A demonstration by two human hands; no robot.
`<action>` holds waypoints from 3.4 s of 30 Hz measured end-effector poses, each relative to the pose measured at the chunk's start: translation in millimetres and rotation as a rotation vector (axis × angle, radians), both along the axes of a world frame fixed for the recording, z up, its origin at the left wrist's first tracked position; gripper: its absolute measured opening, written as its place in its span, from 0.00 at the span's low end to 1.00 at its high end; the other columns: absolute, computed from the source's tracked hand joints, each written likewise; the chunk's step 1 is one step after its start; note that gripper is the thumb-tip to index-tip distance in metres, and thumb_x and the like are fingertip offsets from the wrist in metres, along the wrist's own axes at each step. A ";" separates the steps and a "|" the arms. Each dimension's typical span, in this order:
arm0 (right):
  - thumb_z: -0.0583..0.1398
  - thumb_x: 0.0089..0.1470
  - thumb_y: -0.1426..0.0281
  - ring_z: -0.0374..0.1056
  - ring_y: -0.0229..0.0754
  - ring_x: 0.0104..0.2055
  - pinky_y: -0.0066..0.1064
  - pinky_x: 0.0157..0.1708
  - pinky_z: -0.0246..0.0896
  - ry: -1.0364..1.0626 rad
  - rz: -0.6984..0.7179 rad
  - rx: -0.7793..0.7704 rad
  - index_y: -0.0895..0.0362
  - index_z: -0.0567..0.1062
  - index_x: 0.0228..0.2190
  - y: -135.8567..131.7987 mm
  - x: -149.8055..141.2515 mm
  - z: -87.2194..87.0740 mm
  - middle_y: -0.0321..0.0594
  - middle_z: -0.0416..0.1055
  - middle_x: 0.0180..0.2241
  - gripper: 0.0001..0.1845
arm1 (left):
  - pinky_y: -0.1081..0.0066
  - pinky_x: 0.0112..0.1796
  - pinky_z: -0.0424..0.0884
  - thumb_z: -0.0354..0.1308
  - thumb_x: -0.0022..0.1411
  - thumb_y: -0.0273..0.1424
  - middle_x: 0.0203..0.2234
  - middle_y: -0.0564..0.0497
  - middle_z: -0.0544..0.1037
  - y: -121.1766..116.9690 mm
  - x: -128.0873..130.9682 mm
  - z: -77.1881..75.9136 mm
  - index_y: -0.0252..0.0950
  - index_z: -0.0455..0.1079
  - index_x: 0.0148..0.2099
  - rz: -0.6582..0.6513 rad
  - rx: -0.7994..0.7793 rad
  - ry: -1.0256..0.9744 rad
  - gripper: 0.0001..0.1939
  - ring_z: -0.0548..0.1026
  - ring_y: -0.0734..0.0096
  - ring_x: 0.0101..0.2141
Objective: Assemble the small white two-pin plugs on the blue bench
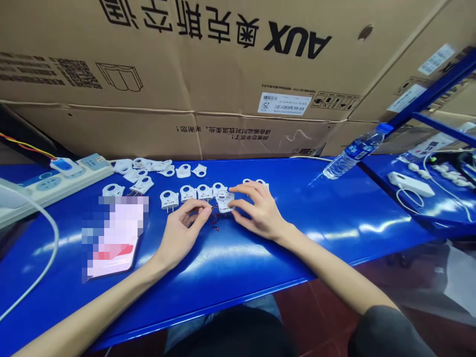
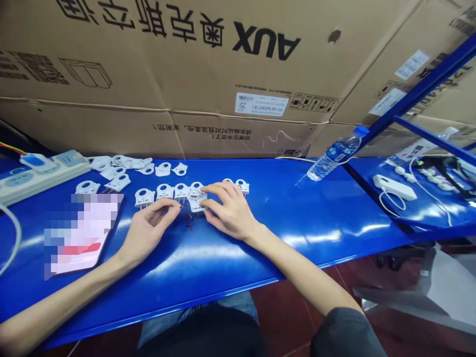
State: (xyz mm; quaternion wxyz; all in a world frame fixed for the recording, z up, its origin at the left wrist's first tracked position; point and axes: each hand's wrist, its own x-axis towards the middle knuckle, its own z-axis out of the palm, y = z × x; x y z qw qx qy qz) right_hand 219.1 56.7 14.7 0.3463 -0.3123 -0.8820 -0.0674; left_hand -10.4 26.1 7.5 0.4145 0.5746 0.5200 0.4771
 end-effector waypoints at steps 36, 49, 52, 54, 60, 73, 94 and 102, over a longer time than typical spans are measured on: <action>0.62 0.63 0.71 0.70 0.47 0.56 0.46 0.57 0.66 -0.018 0.055 0.073 0.50 0.80 0.42 -9.9 -4.9 3.5 0.40 0.78 0.52 0.08 | 0.73 0.33 0.69 0.64 0.64 0.42 0.31 0.53 0.73 -7.9 1.6 1.1 0.39 0.77 0.38 0.002 0.088 0.092 0.11 0.69 0.73 0.31; 0.61 0.64 0.72 0.70 0.45 0.56 0.43 0.57 0.66 -0.016 0.130 0.105 0.53 0.79 0.44 -7.8 -3.8 2.3 0.39 0.78 0.53 0.08 | 0.75 0.30 0.70 0.64 0.63 0.40 0.26 0.57 0.66 -7.3 2.2 -3.1 0.40 0.72 0.41 0.019 0.054 0.059 0.10 0.66 0.74 0.28; 0.60 0.65 0.72 0.69 0.46 0.57 0.44 0.56 0.67 -0.037 0.135 0.071 0.52 0.79 0.44 -7.4 -3.3 1.7 0.39 0.78 0.54 0.08 | 0.75 0.31 0.72 0.62 0.65 0.40 0.29 0.55 0.70 -6.5 1.1 -3.1 0.40 0.73 0.47 -0.032 0.038 0.079 0.12 0.70 0.73 0.31; 0.61 0.64 0.72 0.69 0.47 0.58 0.45 0.56 0.66 -0.045 0.136 0.031 0.51 0.79 0.45 -7.3 -3.2 0.5 0.40 0.77 0.54 0.09 | 0.74 0.32 0.73 0.61 0.66 0.42 0.33 0.52 0.74 -6.3 0.4 -3.1 0.39 0.74 0.48 -0.070 0.030 0.099 0.14 0.73 0.70 0.34; 0.60 0.64 0.72 0.68 0.48 0.58 0.44 0.54 0.68 -0.050 0.122 -0.022 0.51 0.79 0.44 -8.1 -4.7 0.2 0.43 0.75 0.56 0.09 | 0.70 0.34 0.76 0.58 0.67 0.44 0.39 0.48 0.78 -5.1 0.0 -3.8 0.38 0.77 0.44 -0.105 0.047 0.148 0.15 0.77 0.65 0.39; 0.60 0.66 0.69 0.67 0.51 0.58 0.47 0.56 0.65 0.036 -0.122 -0.058 0.51 0.79 0.44 1.0 4.3 2.2 0.46 0.74 0.57 0.08 | 0.70 0.30 0.69 0.56 0.70 0.43 0.35 0.50 0.79 -2.6 -4.6 -7.8 0.41 0.78 0.52 -0.078 0.109 0.347 0.17 0.73 0.69 0.30; 0.62 0.65 0.67 0.62 0.55 0.60 0.46 0.53 0.62 -0.053 -0.317 -0.284 0.53 0.79 0.44 24.1 10.1 -20.2 0.46 0.71 0.58 0.08 | 0.68 0.35 0.71 0.52 0.70 0.30 0.37 0.49 0.77 -9.6 -6.4 -8.0 0.37 0.71 0.44 -0.243 0.500 0.803 0.06 0.74 0.65 0.38; 0.60 0.66 0.66 0.66 0.51 0.51 0.43 0.48 0.59 -0.143 -0.336 -0.346 0.52 0.78 0.48 24.5 13.4 -15.0 0.46 0.74 0.51 0.10 | 0.66 0.39 0.71 0.49 0.68 0.27 0.37 0.49 0.75 -9.5 -8.8 -5.7 0.37 0.67 0.44 -0.226 0.469 0.764 0.06 0.73 0.65 0.39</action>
